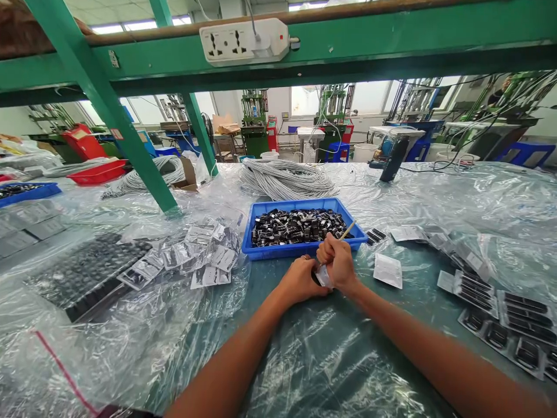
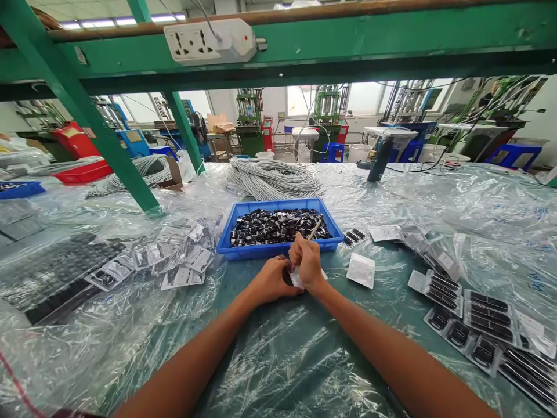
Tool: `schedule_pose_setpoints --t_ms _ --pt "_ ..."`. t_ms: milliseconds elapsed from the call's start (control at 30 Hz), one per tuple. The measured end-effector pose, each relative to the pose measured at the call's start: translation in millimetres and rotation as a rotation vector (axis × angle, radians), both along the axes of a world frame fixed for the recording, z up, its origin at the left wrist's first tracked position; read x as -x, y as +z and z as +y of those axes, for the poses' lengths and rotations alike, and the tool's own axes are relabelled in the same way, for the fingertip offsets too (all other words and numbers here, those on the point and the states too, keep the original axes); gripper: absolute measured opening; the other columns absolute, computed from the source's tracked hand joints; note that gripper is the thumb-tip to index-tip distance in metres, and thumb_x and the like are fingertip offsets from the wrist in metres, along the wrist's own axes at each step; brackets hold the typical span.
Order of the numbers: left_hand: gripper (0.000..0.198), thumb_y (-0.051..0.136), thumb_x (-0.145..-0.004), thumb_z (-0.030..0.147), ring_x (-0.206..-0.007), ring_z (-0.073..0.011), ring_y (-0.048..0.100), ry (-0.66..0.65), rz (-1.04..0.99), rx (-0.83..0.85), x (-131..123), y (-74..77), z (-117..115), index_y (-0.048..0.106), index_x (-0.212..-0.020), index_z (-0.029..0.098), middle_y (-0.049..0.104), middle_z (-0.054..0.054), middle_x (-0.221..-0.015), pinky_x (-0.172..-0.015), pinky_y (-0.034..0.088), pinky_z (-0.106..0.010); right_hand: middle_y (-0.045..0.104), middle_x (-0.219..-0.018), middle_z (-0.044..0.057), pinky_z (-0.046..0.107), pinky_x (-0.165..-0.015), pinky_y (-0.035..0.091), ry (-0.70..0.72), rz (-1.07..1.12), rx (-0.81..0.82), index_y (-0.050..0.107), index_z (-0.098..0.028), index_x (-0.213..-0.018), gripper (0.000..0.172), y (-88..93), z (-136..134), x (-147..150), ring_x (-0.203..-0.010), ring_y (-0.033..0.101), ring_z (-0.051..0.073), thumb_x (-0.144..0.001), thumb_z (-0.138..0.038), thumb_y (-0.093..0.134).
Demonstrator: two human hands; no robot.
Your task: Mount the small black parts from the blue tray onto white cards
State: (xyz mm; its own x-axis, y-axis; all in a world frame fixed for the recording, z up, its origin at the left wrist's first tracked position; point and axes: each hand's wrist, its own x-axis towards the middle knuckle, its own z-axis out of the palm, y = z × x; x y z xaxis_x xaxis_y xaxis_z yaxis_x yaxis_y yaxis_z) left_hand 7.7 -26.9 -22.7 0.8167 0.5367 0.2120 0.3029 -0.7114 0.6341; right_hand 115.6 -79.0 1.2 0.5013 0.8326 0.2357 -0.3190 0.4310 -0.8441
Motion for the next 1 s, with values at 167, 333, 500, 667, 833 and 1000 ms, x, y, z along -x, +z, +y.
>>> schedule_pose_setpoints --t_ms 167,333,500,667,833,1000 --pt "0.028 0.082 -0.052 0.032 -0.069 -0.0191 0.056 -0.033 -0.068 0.059 -1 1.7 -1 0.065 -0.067 0.017 0.061 -0.002 -0.072 -0.060 0.040 -0.028 0.020 -0.040 -0.009 0.026 -0.040 0.012 -0.027 -0.042 -0.016 0.025 -0.022 -0.042 0.063 -3.1 0 5 -0.037 0.016 0.005 -0.079 -0.055 0.065" --pt "0.023 0.079 -0.054 0.024 -0.072 -0.0199 0.059 -0.078 -0.081 0.099 -1 2.9 -2 0.067 -0.071 0.016 0.065 -0.003 -0.074 -0.063 0.043 -0.028 0.021 -0.040 -0.008 0.027 -0.041 0.016 -0.027 -0.153 -0.021 0.026 -0.022 -0.042 0.063 -7.0 0 12 -0.038 0.018 0.006 -0.080 -0.056 0.064" --pt "0.021 0.078 -0.053 0.022 -0.071 -0.0199 0.059 -0.057 -0.056 0.109 -1 4.3 -3 0.066 -0.069 0.016 0.065 -0.002 -0.071 -0.064 0.043 -0.028 0.021 -0.039 -0.008 0.027 -0.041 0.015 -0.036 -0.174 -0.032 0.026 -0.023 -0.042 0.062 -10.9 2 13 -0.038 0.018 0.006 -0.082 -0.055 0.061" --pt "0.019 0.076 -0.055 0.023 -0.073 -0.0201 0.058 -0.049 -0.049 0.079 -2 1.9 -4 0.065 -0.070 0.017 0.064 -0.002 -0.073 -0.065 0.042 -0.028 0.022 -0.039 -0.008 0.027 -0.042 0.016 -0.006 -0.209 -0.002 0.027 -0.022 -0.043 0.060 -22.0 0 10 -0.039 0.019 0.006 -0.082 -0.051 0.061" --pt "0.021 0.076 -0.053 0.023 -0.069 -0.0181 0.054 -0.002 -0.001 0.054 -3 -1.2 -2 0.061 -0.067 0.017 0.059 -0.001 -0.071 -0.060 0.038 -0.027 0.021 -0.038 -0.009 0.026 -0.040 0.013 -0.001 -0.105 0.074 0.025 -0.023 -0.043 0.055 -25.9 4 8 -0.037 0.016 0.005 -0.077 -0.047 0.061" --pt "0.028 0.079 -0.054 0.031 -0.072 -0.0189 0.055 0.059 0.056 0.024 -2 0.6 -3 0.065 -0.073 0.017 0.058 -0.002 -0.075 -0.064 0.040 -0.027 0.021 -0.038 -0.010 0.024 -0.038 0.011 0.161 -0.041 0.201 0.027 -0.023 -0.044 0.048 -13.3 -10 1 -0.034 0.017 0.004 -0.075 -0.040 0.060"
